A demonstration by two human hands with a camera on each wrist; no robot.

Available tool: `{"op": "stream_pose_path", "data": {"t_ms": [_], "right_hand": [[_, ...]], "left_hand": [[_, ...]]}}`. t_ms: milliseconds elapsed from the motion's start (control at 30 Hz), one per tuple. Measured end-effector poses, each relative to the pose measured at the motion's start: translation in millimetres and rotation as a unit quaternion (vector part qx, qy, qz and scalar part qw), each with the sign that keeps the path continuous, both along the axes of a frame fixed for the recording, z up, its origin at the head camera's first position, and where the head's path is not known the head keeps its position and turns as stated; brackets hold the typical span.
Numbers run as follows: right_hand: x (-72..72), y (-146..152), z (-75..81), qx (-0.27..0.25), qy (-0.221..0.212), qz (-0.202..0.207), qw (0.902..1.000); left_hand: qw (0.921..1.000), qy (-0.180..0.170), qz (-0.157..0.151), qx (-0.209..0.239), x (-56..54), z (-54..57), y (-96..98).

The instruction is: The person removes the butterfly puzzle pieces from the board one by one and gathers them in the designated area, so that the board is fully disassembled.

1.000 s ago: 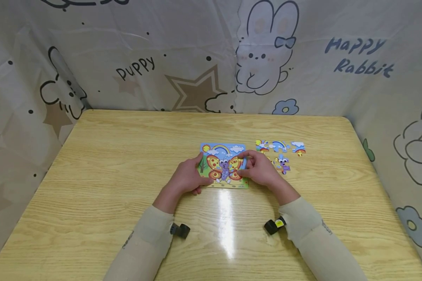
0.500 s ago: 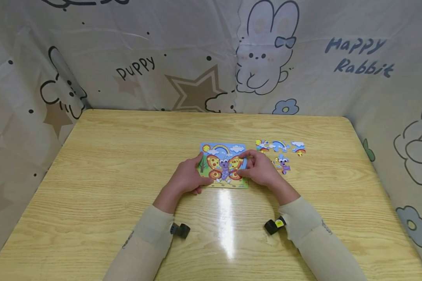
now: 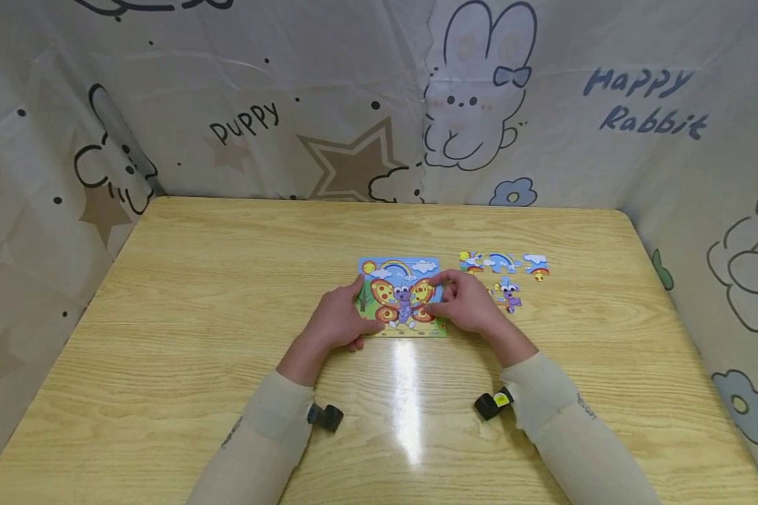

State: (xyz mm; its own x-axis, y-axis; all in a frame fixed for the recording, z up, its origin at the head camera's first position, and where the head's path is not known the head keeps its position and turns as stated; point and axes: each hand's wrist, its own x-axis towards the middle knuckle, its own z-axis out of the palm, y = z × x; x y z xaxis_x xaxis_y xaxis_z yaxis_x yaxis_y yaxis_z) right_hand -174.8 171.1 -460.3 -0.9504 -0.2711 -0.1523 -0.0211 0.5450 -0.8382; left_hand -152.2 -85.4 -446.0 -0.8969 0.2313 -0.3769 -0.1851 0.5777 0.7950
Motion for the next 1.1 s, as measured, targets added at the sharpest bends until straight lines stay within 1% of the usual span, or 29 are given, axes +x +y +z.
{"op": "stream_pose_path", "data": {"t_ms": [200,433,600,800,1100], "right_hand": [[0.0,0.6,-0.3,-0.008,0.000,0.002,1.0000],[1.1,1.8,-1.2,-0.021,-0.001,0.000,0.9998],[1.6,2.6,-2.3,-0.027,0.006,-0.005,0.9996],[2.3,3.6,-4.7,-0.029,0.012,-0.016,0.9994],[4.6,5.2,-3.1,-0.039,0.018,-0.021,0.9988]], "left_hand": [[0.9999,0.011,-0.001,0.003,0.8,-1.0,0.4],[0.9999,0.005,0.000,0.015,0.0,-3.5,-0.7],[0.9997,0.000,0.002,0.025,-0.3,-4.6,-1.7],[0.9995,-0.001,0.000,0.031,-0.1,-4.6,-2.0],[0.9993,-0.006,-0.003,0.037,0.2,-3.4,-1.6]]}}
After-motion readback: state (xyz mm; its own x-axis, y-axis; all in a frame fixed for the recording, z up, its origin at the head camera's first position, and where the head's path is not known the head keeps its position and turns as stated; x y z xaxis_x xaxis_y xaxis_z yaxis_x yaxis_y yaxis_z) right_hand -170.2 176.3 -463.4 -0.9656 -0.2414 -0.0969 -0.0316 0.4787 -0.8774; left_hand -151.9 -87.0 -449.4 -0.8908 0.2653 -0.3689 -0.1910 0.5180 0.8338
